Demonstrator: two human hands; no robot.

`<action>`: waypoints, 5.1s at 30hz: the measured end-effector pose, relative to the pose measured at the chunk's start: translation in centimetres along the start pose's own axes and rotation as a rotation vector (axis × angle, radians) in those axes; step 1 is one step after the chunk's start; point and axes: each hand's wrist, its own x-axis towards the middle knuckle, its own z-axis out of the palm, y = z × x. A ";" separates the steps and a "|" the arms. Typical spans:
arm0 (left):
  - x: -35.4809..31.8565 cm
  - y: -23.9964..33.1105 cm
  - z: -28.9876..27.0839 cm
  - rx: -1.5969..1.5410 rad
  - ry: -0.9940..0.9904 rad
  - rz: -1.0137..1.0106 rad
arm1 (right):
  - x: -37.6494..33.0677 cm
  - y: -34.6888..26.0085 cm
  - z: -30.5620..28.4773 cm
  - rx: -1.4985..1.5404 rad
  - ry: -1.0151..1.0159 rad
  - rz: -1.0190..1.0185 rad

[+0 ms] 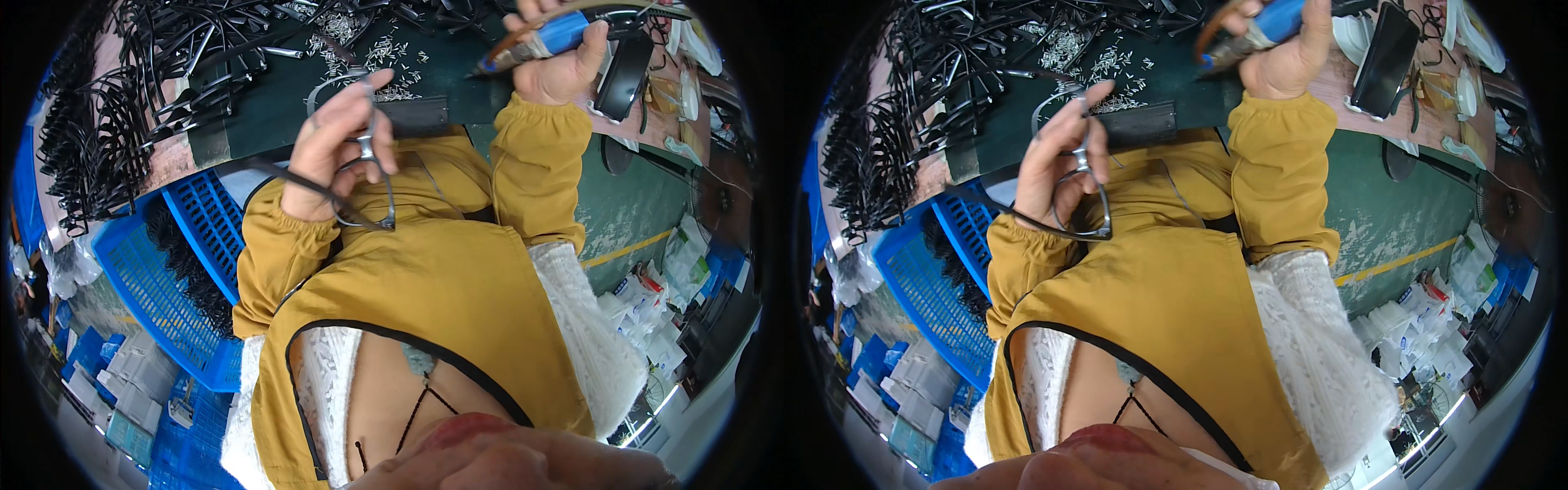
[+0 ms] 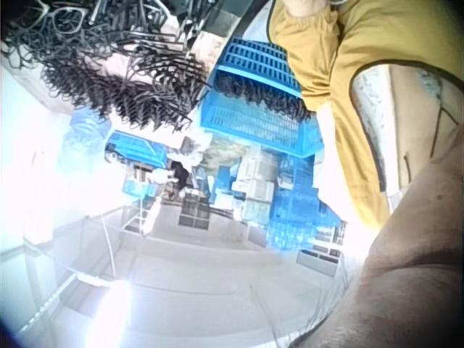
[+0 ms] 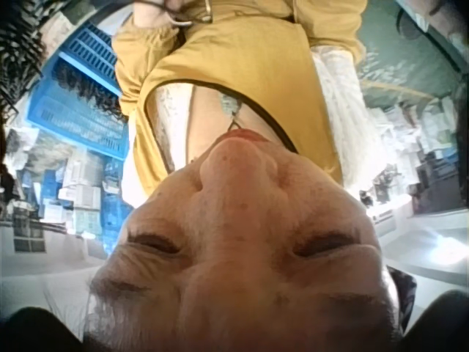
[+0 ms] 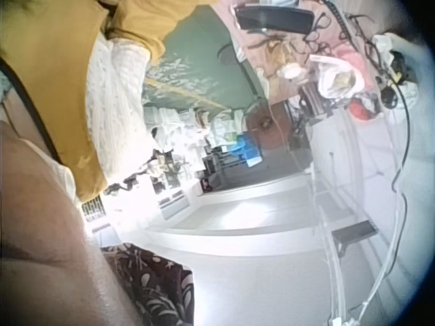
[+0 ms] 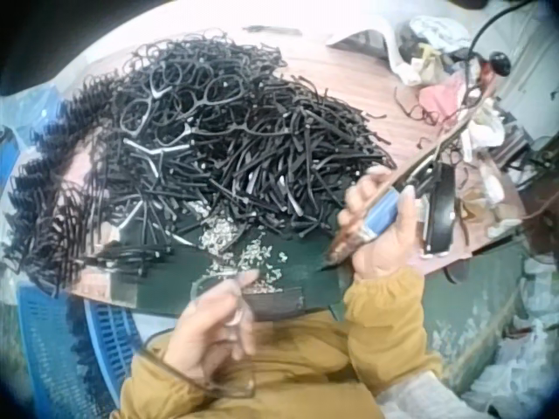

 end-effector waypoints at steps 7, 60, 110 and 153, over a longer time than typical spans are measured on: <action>-2.7 -2.3 -1.2 -0.279 0.211 0.097 | -1.7 2.8 3.2 -0.105 -0.023 0.038; 0.4 -5.3 2.9 0.633 0.274 0.950 | -4.0 2.3 4.5 -0.034 -0.277 0.224; -1.2 -8.4 0.7 -0.558 -0.056 -0.371 | -9.2 0.2 3.2 -0.157 -0.436 0.132; -2.6 8.6 -11.5 1.881 0.737 1.043 | -2.6 -1.3 -2.4 -0.083 -0.067 0.131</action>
